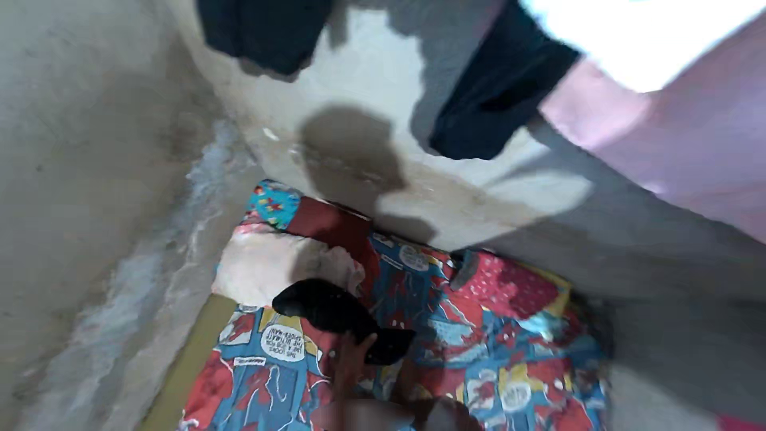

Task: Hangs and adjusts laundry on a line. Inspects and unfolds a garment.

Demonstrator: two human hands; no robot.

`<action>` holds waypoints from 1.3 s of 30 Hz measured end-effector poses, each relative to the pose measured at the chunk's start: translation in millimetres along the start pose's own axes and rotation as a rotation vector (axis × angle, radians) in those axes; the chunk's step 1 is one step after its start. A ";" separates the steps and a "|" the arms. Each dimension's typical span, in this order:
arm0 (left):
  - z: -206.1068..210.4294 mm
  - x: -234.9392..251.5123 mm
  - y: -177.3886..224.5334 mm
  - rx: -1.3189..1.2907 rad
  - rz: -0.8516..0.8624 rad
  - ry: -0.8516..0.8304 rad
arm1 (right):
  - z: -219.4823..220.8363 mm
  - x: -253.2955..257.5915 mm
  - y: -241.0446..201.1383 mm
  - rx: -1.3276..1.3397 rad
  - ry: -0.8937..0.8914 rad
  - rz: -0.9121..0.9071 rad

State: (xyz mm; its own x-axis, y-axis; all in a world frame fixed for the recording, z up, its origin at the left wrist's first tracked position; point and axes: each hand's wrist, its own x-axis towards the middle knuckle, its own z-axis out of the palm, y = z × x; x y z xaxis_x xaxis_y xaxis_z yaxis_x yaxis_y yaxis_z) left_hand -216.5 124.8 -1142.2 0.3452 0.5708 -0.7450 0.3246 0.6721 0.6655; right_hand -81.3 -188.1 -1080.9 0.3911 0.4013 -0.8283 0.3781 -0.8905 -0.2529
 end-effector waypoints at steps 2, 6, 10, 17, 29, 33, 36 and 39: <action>19.3 -88.5 44.4 -0.226 -0.096 -0.115 | -19.6 -13.6 -19.7 0.051 -0.055 0.093; 22.0 -226.5 98.8 -0.247 -0.136 -0.615 | -75.9 -40.5 -19.2 0.932 -0.030 0.088; 27.3 -273.3 111.0 0.159 -0.121 -1.120 | -125.1 -63.9 -53.8 1.296 0.084 0.009; 42.5 -230.8 108.2 0.886 0.056 -0.839 | -189.5 -107.3 -79.0 1.146 0.313 0.015; 101.7 -202.8 231.3 0.580 -0.018 -0.810 | -93.9 -217.0 -204.2 0.765 0.381 -0.360; 125.8 -253.3 225.1 0.592 -0.042 -0.842 | -68.2 -228.5 -200.8 1.185 0.610 -0.218; 141.5 -282.5 210.6 0.570 -0.065 -1.014 | -62.4 -240.7 -195.4 1.497 0.848 -0.042; 155.8 -304.1 201.3 0.583 -0.039 -1.178 | -58.1 -252.1 -177.1 1.688 1.014 0.105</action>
State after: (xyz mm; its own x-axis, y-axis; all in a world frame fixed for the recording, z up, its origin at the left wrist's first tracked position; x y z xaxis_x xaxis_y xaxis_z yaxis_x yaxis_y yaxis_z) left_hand -118.9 13.1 -774.4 0.7871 -0.3947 -0.4740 0.5792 0.2088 0.7880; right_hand -198.1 -119.1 -798.2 0.8397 -0.2489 -0.4827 -0.4816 0.0692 -0.8736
